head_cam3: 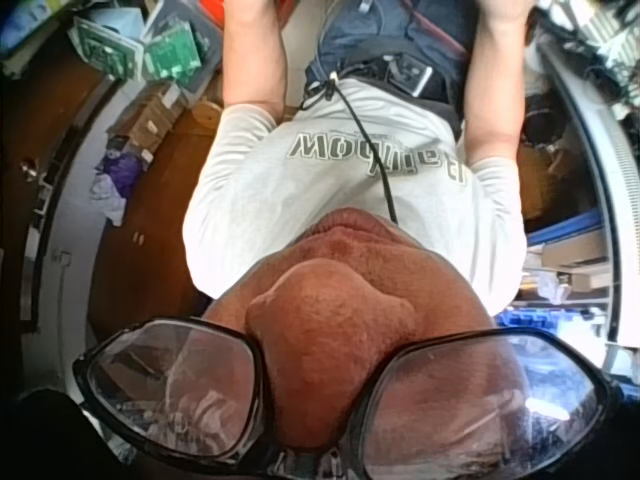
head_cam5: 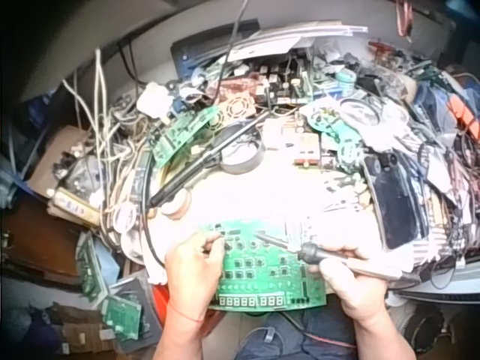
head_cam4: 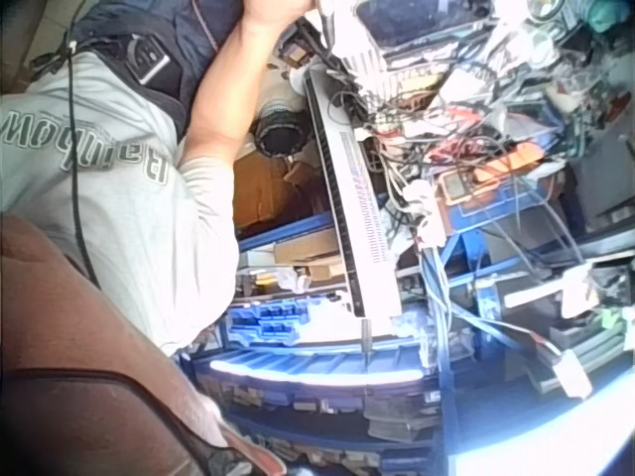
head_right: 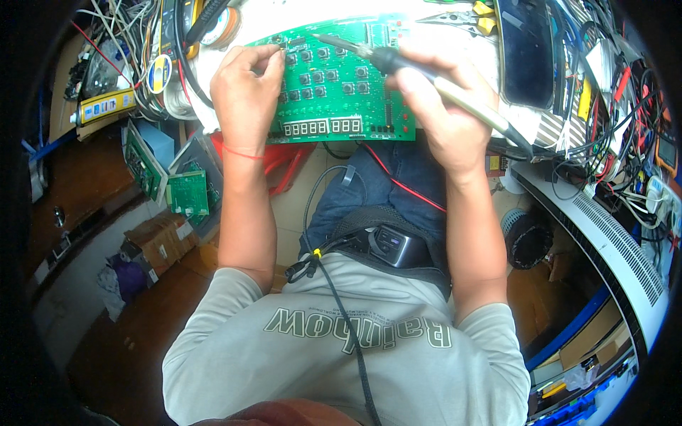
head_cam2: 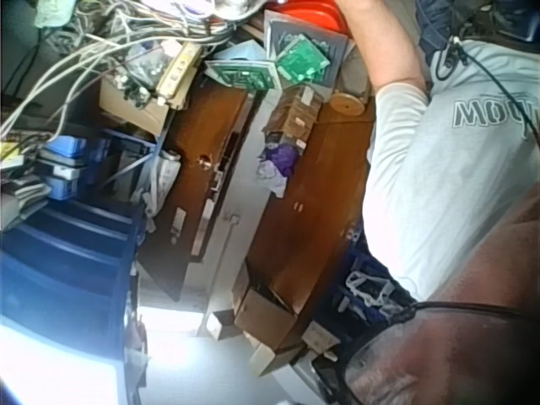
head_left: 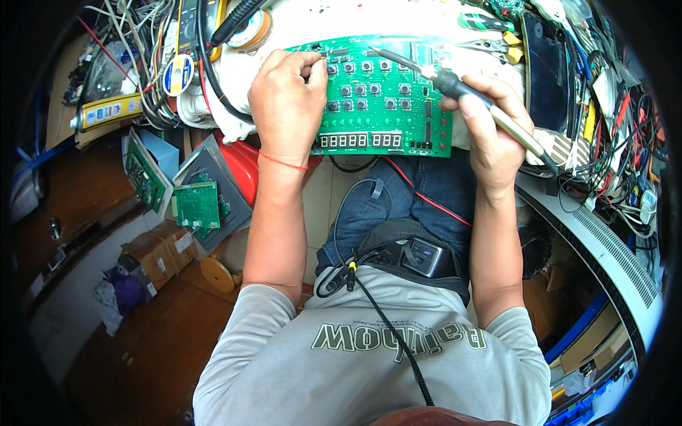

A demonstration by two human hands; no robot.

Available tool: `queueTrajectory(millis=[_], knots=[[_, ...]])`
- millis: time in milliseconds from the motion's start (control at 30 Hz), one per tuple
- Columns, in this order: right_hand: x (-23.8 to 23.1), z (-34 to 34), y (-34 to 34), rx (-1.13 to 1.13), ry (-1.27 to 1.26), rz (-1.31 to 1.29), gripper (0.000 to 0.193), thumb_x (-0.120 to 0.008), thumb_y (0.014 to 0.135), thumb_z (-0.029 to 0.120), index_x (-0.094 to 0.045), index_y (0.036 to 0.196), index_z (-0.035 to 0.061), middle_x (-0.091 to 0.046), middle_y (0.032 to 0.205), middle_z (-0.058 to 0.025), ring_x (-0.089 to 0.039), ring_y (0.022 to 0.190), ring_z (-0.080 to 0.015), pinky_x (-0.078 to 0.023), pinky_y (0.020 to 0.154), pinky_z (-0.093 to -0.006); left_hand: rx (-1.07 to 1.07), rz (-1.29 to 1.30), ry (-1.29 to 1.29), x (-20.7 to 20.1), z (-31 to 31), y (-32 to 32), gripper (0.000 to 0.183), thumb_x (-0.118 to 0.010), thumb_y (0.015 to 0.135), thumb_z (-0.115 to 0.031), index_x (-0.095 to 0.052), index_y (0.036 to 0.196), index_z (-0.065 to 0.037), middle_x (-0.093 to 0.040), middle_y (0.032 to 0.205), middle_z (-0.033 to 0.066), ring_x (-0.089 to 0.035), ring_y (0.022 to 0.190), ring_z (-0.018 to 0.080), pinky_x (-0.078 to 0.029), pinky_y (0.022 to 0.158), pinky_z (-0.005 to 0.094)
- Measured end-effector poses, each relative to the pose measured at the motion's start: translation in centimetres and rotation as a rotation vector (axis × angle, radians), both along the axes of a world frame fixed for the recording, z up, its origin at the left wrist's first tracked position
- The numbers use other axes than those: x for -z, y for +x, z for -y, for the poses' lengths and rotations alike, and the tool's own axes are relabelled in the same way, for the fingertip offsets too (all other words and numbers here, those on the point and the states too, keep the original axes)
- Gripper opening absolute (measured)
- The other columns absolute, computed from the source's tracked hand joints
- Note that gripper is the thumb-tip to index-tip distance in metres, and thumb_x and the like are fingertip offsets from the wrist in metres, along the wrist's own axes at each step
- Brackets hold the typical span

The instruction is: The person tests a green circuit board with a multimeter, then uses tweezers to remove a small component and a soldering iron to rework solder joints on the board.

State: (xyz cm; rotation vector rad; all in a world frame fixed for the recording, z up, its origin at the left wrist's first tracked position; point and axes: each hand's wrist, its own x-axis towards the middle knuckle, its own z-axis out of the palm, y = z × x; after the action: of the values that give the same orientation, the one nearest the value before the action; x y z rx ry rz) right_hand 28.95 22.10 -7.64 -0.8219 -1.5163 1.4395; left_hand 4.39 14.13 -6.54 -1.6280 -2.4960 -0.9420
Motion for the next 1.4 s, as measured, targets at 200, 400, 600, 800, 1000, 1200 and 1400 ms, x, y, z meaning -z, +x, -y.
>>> queueTrajectory(millis=[200,400,600,800,1000,1200,1400], knots=[[0.1,2.0,3.2,0.062,-0.081,-0.130,0.030,-0.069,0.094,0.011,-0.064,0.116,-0.0076,-0.074,0.097,-0.0178,-0.074,0.084,-0.0205,-0.057,0.077,-0.0284,-0.013,0.050,-0.003,-0.3,-0.6,-0.1,0.009,-0.074,0.081,-0.012,-0.076,0.082,-0.004,-0.068,0.080,0.0109,-0.068,0.073,0.0283,-0.054,0.071,0.0391],[-0.1,3.5,5.3,0.075,-0.094,-0.209,0.031,-0.067,0.092,0.009,-0.062,0.117,-0.0076,-0.073,0.100,-0.0202,-0.073,0.084,-0.0224,-0.058,0.079,-0.0310,-0.007,0.058,-0.110,-0.3,-0.8,-0.7,0.017,-0.075,0.084,-0.019,-0.077,0.090,-0.003,-0.072,0.082,0.0113,-0.070,0.073,0.0244,-0.054,0.073,0.0351],[-0.4,3.8,6.7,0.085,-0.104,-0.299,0.032,-0.068,0.091,0.009,-0.062,0.117,-0.0082,-0.072,0.104,-0.0216,-0.073,0.084,-0.0237,-0.059,0.082,-0.0342,0.029,0.109,-0.121,-0.6,-0.6,-1.6,0.020,-0.074,0.086,-0.020,-0.075,0.092,-0.001,-0.071,0.082,0.0115,-0.068,0.072,0.0223,-0.054,0.073,0.0338],[0.0,4.8,9.4,0.149,-0.145,-0.329,0.031,-0.066,0.093,0.012,-0.062,0.116,-0.0082,-0.072,0.100,-0.0202,-0.072,0.085,-0.0231,-0.058,0.083,-0.0356,0.145,0.160,0.046,-2.1,-1.4,-2.0,0.013,-0.071,0.092,-0.013,-0.071,0.096,0.000,-0.067,0.087,0.0092,-0.065,0.077,0.0184,-0.052,0.069,0.0313],[0.5,6.1,11.1,0.212,-0.217,-0.341,0.029,-0.065,0.094,0.012,-0.062,0.116,-0.0078,-0.072,0.092,-0.0170,-0.070,0.083,-0.0223,-0.058,0.083,-0.0362,0.319,0.199,0.056,-2.6,-5.3,-1.3,0.015,-0.071,0.093,-0.014,-0.071,0.098,0.000,-0.065,0.089,0.0073,-0.062,0.074,0.0163,-0.051,0.068,0.0289],[0.7,7.1,12.4,0.264,-0.218,-0.321,0.028,-0.064,0.094,0.011,-0.061,0.115,-0.0072,-0.072,0.092,-0.0161,-0.070,0.082,-0.0211,-0.058,0.081,-0.0353,0.482,0.301,-0.064,-1.9,-8.6,-0.1,0.019,-0.070,0.094,-0.017,-0.071,0.100,0.001,-0.064,0.086,0.0065,-0.058,0.073,0.0130,-0.049,0.069,0.0290],[0.4,7.4,13.2,0.298,-0.223,-0.312,0.028,-0.064,0.093,0.012,-0.061,0.114,-0.0068,-0.072,0.089,-0.0161,-0.070,0.081,-0.0218,-0.058,0.080,-0.0349,0.327,0.331,-0.177,-1.2,-10.7,-1.8,0.021,-0.072,0.091,-0.019,-0.074,0.099,0.000,-0.069,0.078,0.0058,-0.061,0.071,0.0129,-0.050,0.069,0.0294]])
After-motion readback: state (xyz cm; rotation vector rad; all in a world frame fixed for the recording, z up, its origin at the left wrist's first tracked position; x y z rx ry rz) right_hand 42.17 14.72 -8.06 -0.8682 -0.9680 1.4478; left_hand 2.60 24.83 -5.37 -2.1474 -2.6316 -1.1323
